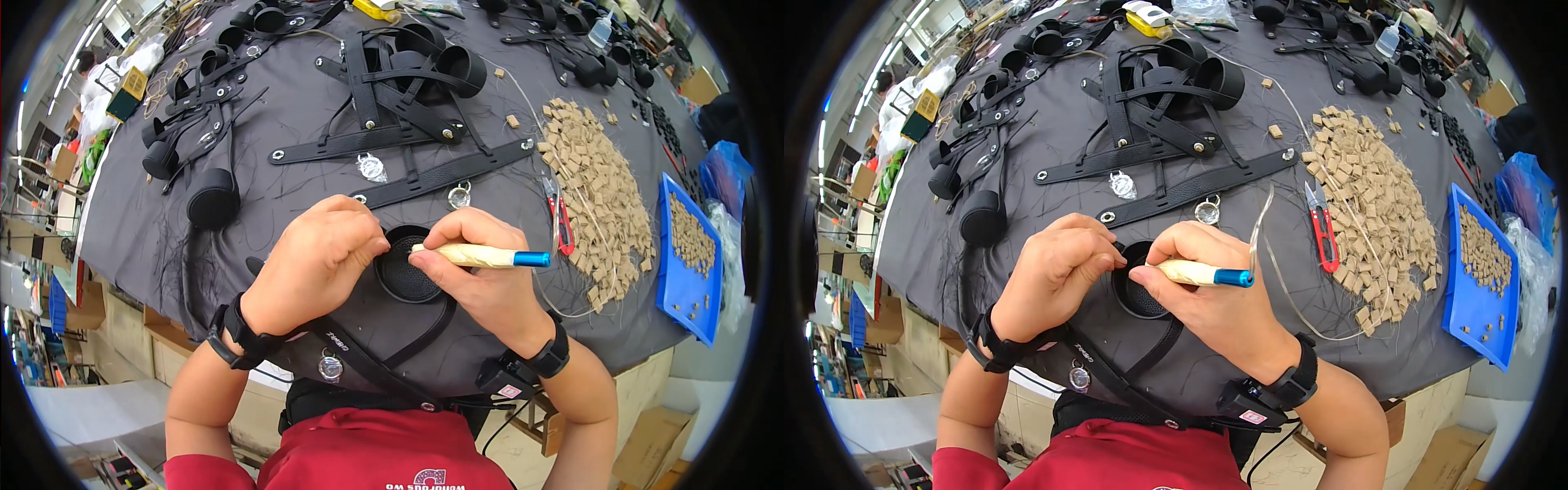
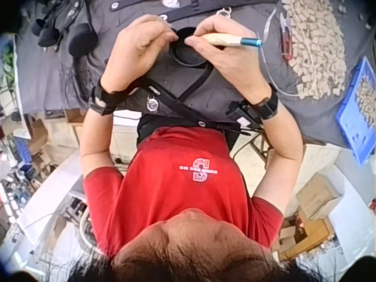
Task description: The person uses a pen-like tool to mark or apply adhesive to various points on black leather harnesses laid out on a table. They handle multiple harnesses one at a time, repositioning them to access different sections while other workers are visible in the background.
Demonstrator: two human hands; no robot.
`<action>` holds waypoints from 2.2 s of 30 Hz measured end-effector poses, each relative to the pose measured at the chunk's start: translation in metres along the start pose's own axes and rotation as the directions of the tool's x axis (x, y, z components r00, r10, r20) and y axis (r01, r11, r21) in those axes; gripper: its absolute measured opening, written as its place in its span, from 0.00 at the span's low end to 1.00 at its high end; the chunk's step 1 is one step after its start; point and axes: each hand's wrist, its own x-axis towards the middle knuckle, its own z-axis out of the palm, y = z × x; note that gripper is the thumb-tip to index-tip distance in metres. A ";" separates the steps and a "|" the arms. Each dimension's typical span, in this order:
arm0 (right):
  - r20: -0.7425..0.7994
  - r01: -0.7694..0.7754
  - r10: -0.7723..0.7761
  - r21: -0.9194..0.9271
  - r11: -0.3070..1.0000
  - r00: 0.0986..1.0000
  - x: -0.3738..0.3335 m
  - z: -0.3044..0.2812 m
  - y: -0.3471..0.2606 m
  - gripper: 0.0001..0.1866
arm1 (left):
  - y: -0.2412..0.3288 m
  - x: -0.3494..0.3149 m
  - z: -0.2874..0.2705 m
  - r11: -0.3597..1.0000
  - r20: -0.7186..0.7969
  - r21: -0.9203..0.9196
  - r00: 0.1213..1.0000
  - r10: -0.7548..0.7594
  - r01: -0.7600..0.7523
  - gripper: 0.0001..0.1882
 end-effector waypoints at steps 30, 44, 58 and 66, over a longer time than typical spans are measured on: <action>0.138 0.232 -0.204 -0.242 0.942 0.969 -0.005 -0.006 -0.002 0.12 | -0.009 -0.002 0.009 0.959 -0.090 -0.248 0.983 -0.162 0.136 0.10; 0.164 0.216 -0.176 -0.280 0.935 0.971 -0.004 -0.005 -0.006 0.14 | -0.009 -0.002 0.006 0.964 -0.082 -0.235 0.985 -0.150 0.127 0.09; 0.175 0.207 -0.160 -0.301 0.931 0.972 -0.004 -0.004 -0.006 0.15 | -0.009 -0.002 0.005 0.959 -0.056 -0.245 0.985 -0.164 0.146 0.09; 0.174 0.211 -0.164 -0.295 0.932 0.971 -0.003 -0.003 -0.008 0.15 | -0.011 -0.002 0.006 0.961 -0.049 -0.240 0.987 -0.156 0.140 0.09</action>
